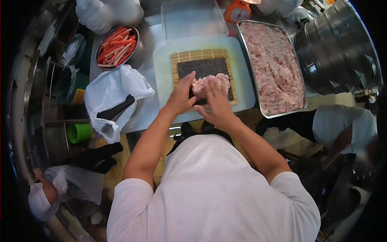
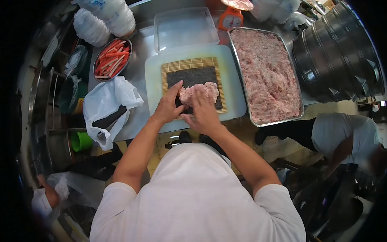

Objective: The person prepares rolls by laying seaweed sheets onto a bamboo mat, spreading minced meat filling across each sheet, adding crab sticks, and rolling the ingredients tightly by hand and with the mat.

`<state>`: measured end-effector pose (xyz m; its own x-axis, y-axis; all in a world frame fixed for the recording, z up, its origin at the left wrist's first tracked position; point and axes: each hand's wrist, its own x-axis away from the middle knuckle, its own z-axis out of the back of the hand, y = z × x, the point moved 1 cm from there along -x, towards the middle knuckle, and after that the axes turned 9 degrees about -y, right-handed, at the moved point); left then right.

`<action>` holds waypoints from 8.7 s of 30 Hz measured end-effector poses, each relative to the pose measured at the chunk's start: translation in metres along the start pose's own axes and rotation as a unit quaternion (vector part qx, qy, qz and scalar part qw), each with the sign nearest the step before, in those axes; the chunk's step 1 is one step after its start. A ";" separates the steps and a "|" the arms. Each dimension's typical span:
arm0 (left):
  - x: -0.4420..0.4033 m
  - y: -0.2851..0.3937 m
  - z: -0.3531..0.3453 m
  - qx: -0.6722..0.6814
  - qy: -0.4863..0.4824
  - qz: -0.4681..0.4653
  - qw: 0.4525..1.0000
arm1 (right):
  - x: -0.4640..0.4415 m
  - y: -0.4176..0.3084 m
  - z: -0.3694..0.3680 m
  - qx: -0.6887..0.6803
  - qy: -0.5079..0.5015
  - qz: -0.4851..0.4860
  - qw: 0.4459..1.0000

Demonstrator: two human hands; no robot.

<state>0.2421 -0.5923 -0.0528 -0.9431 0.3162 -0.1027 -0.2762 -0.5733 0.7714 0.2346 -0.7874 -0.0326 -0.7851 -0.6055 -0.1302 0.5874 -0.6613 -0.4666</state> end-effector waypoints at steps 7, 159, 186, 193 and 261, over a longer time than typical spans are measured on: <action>-0.004 -0.002 0.007 0.052 -0.014 0.007 0.999 | -0.013 0.017 0.008 -0.052 -0.138 -0.001 0.989; 0.032 -0.004 0.023 0.143 -0.010 0.165 0.976 | -0.061 0.036 -0.003 0.092 -0.112 -0.271 0.952; -0.064 -0.177 0.319 -0.397 0.081 0.219 0.887 | -0.048 0.077 0.052 0.043 -0.030 -0.291 0.955; -0.071 -0.190 0.327 -0.327 0.157 0.232 0.903 | -0.057 0.073 0.026 0.069 -0.100 -0.320 0.939; -0.040 -0.187 0.322 -0.380 0.079 0.299 0.872 | -0.004 0.022 0.056 -0.141 0.027 -0.186 0.972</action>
<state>0.3913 -0.2547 0.0097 -0.9578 -0.2839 0.0441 0.2868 -0.9542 0.0849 0.2615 -0.8241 0.0073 -0.9467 -0.3178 0.0514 0.1890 -0.6778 -0.7105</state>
